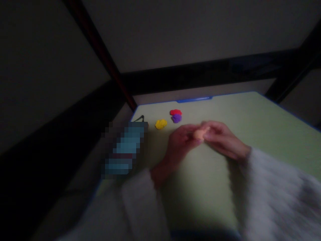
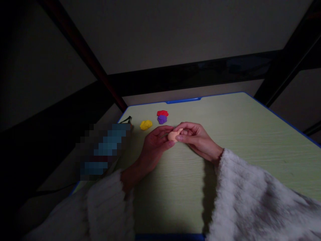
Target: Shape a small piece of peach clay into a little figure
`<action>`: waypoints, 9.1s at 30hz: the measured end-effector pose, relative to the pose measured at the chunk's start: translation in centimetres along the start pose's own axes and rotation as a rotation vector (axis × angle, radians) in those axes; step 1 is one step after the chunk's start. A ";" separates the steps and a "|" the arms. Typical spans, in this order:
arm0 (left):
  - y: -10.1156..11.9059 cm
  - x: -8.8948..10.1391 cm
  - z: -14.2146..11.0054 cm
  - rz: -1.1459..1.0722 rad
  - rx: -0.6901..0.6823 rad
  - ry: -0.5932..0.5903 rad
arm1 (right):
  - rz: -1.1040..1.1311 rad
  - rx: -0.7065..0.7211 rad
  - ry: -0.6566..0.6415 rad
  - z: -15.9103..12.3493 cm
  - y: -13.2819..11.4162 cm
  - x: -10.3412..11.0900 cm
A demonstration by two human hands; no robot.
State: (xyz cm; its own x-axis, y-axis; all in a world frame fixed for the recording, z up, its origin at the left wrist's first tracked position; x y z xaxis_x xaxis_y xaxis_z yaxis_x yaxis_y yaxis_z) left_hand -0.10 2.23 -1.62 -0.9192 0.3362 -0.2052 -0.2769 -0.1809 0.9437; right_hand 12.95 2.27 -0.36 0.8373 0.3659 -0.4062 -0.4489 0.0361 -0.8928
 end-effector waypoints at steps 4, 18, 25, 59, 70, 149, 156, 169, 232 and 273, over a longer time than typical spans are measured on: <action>-0.2 0.1 0.0 -0.004 0.010 0.017 | 0.007 -0.003 -0.019 0.0 0.1 -0.1; -0.5 0.3 0.1 0.003 0.021 -0.033 | 0.081 -0.046 0.013 0.1 0.6 0.3; -0.1 0.3 0.1 0.028 -0.002 -0.007 | 0.158 -0.083 0.078 0.1 0.6 0.5; -1.0 0.4 0.3 0.134 0.164 0.016 | -0.231 0.051 0.110 0.1 0.1 -0.1; -1.1 0.4 0.3 0.077 0.160 0.034 | -0.081 -0.013 -0.048 0.1 0.5 -0.5; -1.5 1.0 0.5 0.290 0.194 0.028 | -1.222 0.546 -0.270 -1.6 -2.3 -1.7; -1.6 1.1 0.4 0.254 0.175 0.075 | -1.273 0.565 -0.291 -1.6 -2.3 -1.9; -0.5 0.9 0.3 0.316 0.104 0.112 | -1.405 0.589 -0.320 -1.5 -1.9 -1.8; -0.4 1.1 0.5 0.240 0.099 0.195 | -1.008 0.245 -0.119 -0.6 -1.0 -0.5; -0.7 1.2 0.5 0.184 0.061 0.167 | -0.372 -0.219 -0.014 -0.2 1.2 0.0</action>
State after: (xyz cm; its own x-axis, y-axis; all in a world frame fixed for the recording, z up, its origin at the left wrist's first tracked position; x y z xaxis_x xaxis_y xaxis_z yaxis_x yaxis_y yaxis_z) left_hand -0.88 3.18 -2.40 -0.9874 0.1444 -0.0639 -0.0880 -0.1672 0.9820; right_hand 12.43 2.12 -1.47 0.9245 0.3782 -0.0471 -0.0388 -0.0295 -0.9988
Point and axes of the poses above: each hand's wrist, its own z-axis towards the middle knuckle, its own x-axis out of the back of the hand, y = z × x, the point moved 4 cm from there along z, towards the middle knuckle, and after that the axes turned 5 degrees about z, right-handed, at the moved point
